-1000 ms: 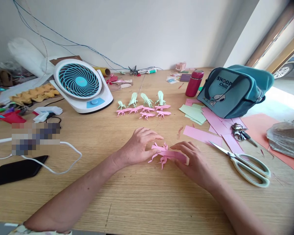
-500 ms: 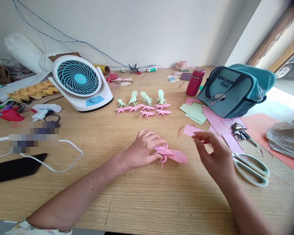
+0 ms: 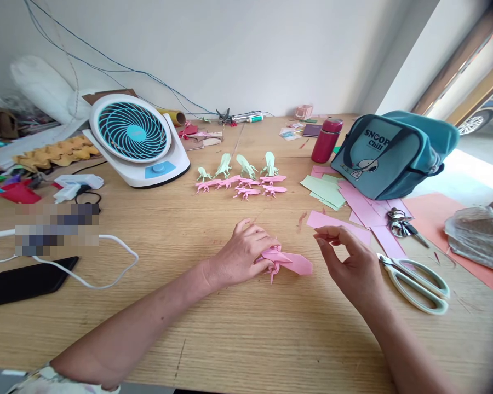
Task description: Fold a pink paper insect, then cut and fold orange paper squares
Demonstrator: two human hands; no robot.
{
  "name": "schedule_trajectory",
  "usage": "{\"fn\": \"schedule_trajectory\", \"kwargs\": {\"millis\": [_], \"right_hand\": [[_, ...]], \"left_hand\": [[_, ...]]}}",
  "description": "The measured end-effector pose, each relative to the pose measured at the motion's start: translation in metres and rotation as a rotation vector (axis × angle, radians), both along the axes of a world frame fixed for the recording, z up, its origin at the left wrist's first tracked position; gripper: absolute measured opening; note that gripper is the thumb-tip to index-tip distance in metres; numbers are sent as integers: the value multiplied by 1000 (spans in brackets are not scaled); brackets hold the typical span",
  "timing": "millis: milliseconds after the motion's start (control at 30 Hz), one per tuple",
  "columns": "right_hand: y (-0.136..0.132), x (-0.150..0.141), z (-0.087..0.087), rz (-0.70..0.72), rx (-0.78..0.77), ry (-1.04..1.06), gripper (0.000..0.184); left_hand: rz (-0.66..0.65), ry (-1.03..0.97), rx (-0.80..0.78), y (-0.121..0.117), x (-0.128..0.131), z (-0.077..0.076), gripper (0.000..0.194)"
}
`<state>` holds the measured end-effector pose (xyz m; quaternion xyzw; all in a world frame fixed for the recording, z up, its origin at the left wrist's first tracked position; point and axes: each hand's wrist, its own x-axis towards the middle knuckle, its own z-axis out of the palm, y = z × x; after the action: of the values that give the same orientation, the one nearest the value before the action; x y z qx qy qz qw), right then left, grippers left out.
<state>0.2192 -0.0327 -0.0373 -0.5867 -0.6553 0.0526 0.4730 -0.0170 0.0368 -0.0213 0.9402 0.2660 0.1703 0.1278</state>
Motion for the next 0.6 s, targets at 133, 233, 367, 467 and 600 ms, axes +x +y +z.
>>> {"fn": "schedule_trajectory", "kwargs": {"millis": [133, 233, 367, 467, 600], "right_hand": [[1, 0, 0, 11, 9, -3, 8], [0, 0, 1, 9, -3, 4, 8], [-1, -1, 2, 5, -22, 10, 9], [-1, -1, 2, -14, -24, 9, 11], [-2, -1, 3, 1, -20, 26, 10]], "left_hand": [[12, -30, 9, 1, 0, -3, 25], [33, -57, 15, 2, 0, -3, 22], [76, -97, 7, 4, -2, 1, 23], [153, -133, 16, 10, -5, 6, 23], [279, -232, 49, 34, -11, 12, 18]]}}
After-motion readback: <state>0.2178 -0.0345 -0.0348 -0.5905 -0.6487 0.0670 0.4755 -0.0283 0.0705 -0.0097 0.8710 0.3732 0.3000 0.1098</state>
